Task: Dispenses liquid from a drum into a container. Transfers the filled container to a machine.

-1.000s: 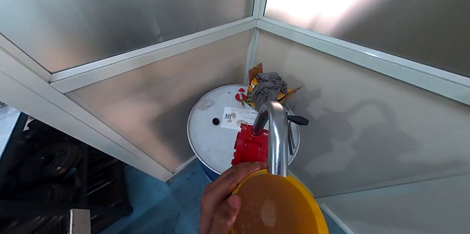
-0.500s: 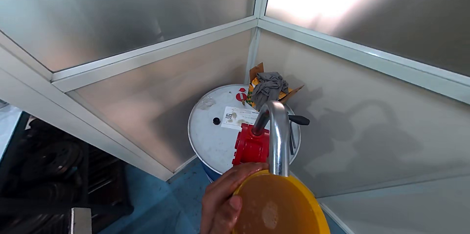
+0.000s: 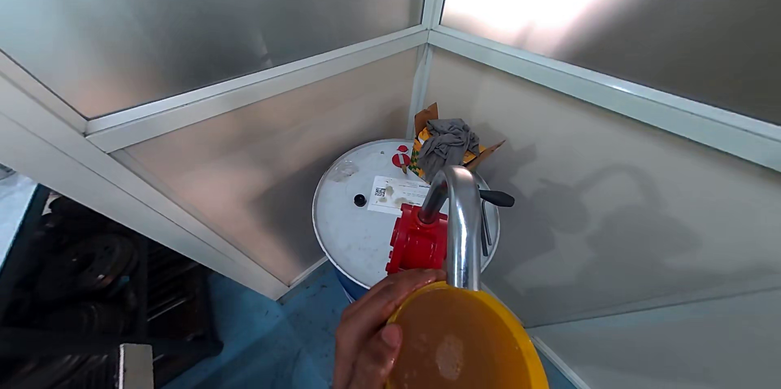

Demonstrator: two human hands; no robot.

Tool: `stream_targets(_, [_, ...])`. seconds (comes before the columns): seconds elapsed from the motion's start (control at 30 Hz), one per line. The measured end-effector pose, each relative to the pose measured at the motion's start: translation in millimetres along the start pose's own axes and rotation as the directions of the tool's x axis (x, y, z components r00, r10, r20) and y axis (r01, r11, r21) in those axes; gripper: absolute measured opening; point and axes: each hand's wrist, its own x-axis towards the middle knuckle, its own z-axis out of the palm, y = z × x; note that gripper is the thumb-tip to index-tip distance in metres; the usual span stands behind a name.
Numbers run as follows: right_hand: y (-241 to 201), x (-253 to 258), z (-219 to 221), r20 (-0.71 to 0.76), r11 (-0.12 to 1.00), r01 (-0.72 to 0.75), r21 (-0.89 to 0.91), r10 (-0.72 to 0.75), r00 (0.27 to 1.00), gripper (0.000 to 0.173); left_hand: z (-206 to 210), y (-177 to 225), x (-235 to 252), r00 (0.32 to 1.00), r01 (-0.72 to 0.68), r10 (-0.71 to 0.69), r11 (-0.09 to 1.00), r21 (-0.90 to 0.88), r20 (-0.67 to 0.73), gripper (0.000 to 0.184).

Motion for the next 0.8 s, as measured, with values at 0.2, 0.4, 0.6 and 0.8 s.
stream_targets(0.2, [-7.1,0.8,1.5,-0.003,0.997,-0.058,0.04,0.059,0.998,0.036,0.1,-1.7,2.7,1.0,-0.015,0.015,1.0,0.007,-0.011,0.058])
stream_targets(0.4, [-9.6,11.5,6.6,-0.034,0.968,-0.174,0.179,0.183,0.983,0.032,0.4,-11.1,6.8,0.998,0.012,-0.011,1.0,0.011,-0.062,0.054])
stream_targets(0.6, [16.7,22.3,4.3,-0.02,0.94,-0.262,0.22,0.273,0.962,0.042,0.5,-22.2,9.8,0.994,0.031,-0.037,0.998,-0.057,-0.105,0.048])
stream_targets(0.8, [19.2,27.0,8.4,-0.044,0.94,-0.292,0.179,0.304,0.952,0.043,-0.6,-28.3,7.4,0.988,0.08,-0.087,0.995,-0.065,-0.128,0.047])
